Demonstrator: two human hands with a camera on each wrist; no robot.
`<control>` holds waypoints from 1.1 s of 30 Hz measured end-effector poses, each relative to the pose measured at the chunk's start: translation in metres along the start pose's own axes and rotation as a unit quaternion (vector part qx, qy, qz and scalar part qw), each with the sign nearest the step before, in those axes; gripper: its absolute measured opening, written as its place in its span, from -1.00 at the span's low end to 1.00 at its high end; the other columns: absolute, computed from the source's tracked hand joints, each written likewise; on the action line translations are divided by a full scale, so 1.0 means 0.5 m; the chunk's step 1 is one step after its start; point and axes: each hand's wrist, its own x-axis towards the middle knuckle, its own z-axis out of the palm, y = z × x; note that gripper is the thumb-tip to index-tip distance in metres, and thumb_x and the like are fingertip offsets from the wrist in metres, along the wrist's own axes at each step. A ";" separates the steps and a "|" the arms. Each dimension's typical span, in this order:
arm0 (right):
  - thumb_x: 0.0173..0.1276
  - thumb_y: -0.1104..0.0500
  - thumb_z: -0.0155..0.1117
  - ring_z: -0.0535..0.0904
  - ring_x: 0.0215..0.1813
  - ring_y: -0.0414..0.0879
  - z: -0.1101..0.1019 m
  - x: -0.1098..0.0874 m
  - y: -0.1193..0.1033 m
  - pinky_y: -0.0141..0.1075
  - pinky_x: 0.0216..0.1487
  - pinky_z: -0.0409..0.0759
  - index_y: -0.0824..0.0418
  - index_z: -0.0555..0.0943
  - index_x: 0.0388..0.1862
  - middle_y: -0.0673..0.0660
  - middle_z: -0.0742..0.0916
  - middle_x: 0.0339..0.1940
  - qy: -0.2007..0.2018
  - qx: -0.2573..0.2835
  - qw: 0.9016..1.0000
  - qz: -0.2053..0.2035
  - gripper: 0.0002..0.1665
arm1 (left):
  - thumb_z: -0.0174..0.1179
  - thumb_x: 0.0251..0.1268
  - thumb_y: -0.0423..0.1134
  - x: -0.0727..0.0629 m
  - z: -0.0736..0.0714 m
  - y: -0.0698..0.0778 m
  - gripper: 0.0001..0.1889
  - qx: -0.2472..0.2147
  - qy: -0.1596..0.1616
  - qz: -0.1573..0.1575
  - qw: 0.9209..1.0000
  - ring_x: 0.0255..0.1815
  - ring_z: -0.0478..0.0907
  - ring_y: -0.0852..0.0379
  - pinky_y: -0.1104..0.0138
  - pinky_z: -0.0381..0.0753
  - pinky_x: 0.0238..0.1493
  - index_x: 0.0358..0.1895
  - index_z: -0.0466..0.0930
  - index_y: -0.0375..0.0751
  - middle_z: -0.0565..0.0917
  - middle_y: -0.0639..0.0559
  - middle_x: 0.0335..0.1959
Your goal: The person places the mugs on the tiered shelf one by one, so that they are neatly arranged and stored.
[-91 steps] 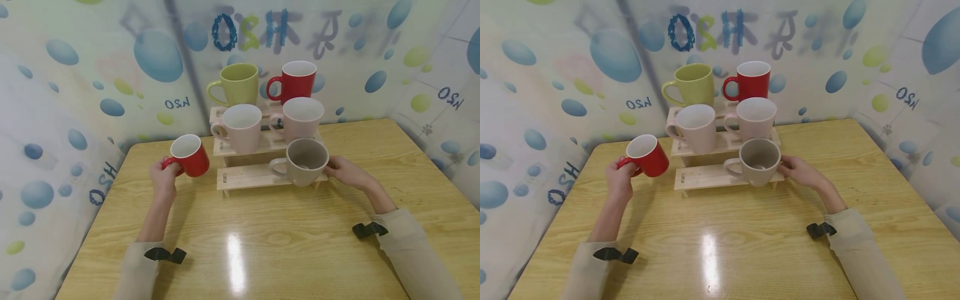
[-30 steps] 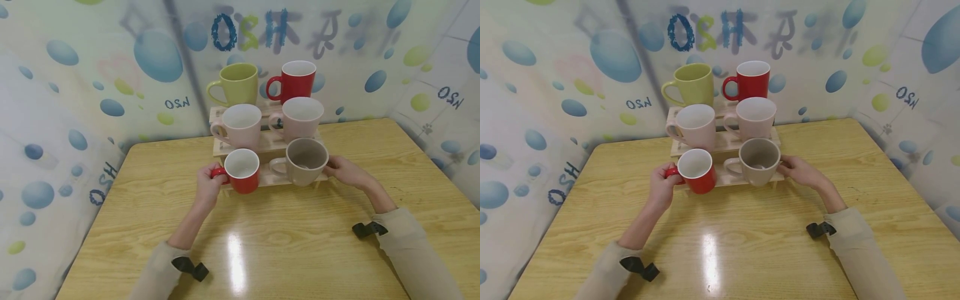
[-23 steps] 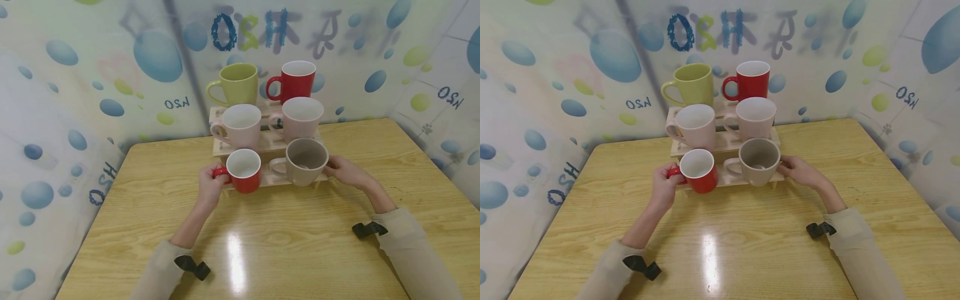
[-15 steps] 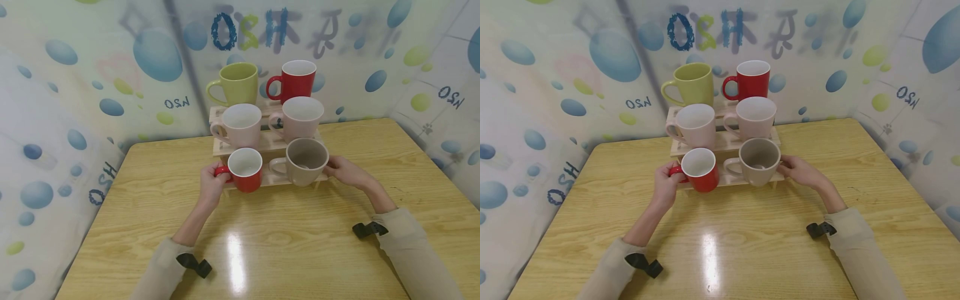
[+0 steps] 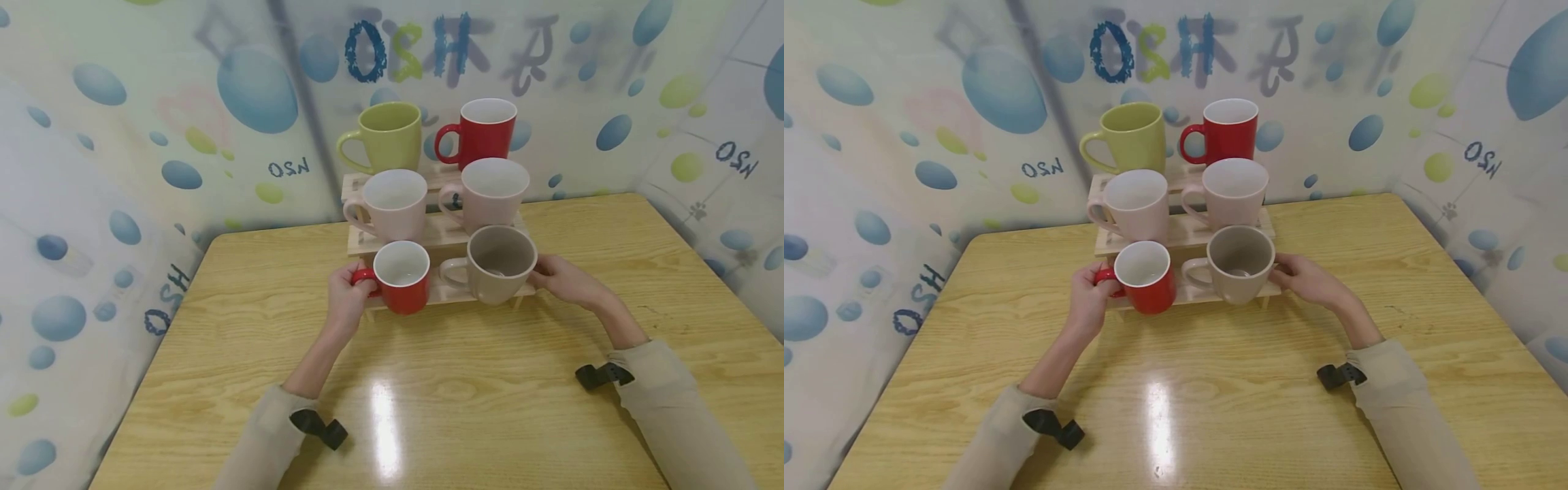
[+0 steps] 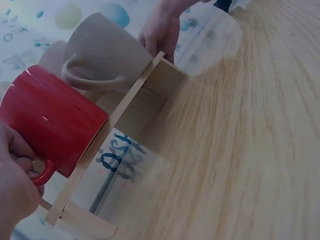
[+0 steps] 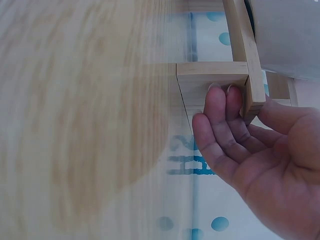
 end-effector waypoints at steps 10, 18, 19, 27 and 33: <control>0.64 0.25 -0.07 0.50 0.24 0.21 0.001 -0.001 -0.002 -0.27 0.07 0.56 0.52 0.31 0.42 0.45 0.57 0.26 -0.001 0.003 1.000 0.002 -0.50 | 0.03 0.11 -0.66 0.000 -0.013 0.005 -0.67 0.051 -0.020 0.007 0.998 -0.53 0.20 0.20 0.44 0.23 -0.53 -0.62 0.25 -0.21 0.20 0.13 -0.68; 0.64 0.25 -0.07 0.49 0.26 0.24 0.000 -0.003 -0.006 -0.12 0.12 0.56 0.53 0.30 0.42 0.46 0.56 0.27 -0.001 0.002 1.000 0.002 -0.49 | 0.04 0.11 -0.64 -0.003 -0.031 0.005 -0.80 0.011 -0.072 0.021 0.997 -0.41 0.36 0.21 0.46 0.37 -0.42 -0.49 0.35 -0.29 0.36 0.11 -0.57; 0.64 0.25 -0.08 0.49 0.26 0.25 0.000 -0.003 -0.006 -0.12 0.12 0.56 0.53 0.30 0.42 0.46 0.56 0.27 -0.001 0.002 1.000 0.002 -0.49 | 0.04 0.11 -0.65 -0.003 -0.033 0.005 -0.83 0.002 -0.079 0.022 0.997 -0.40 0.40 0.22 0.46 0.42 -0.38 -0.45 0.37 -0.32 0.41 0.12 -0.54; 0.64 0.25 -0.06 0.51 0.23 0.24 0.000 -0.004 -0.006 -0.15 0.08 0.58 0.53 0.31 0.41 0.46 0.57 0.25 -0.004 0.006 1.000 0.002 -0.50 | 0.09 0.21 -0.61 -0.006 -0.059 0.005 -0.75 -0.005 -0.137 0.037 0.990 -0.14 0.56 0.20 0.43 0.55 -0.02 -0.04 0.41 -0.64 0.60 0.06 -0.22; 0.64 0.24 -0.07 0.50 0.25 0.25 0.000 -0.005 -0.006 -0.13 0.11 0.57 0.54 0.30 0.41 0.47 0.56 0.26 -0.004 0.006 1.000 0.003 -0.49 | 0.16 0.31 -0.52 -0.010 -0.085 0.009 -0.64 0.035 -0.170 0.045 0.984 0.04 0.54 0.09 0.32 0.48 0.17 0.15 0.43 -0.54 0.60 -0.12 -0.02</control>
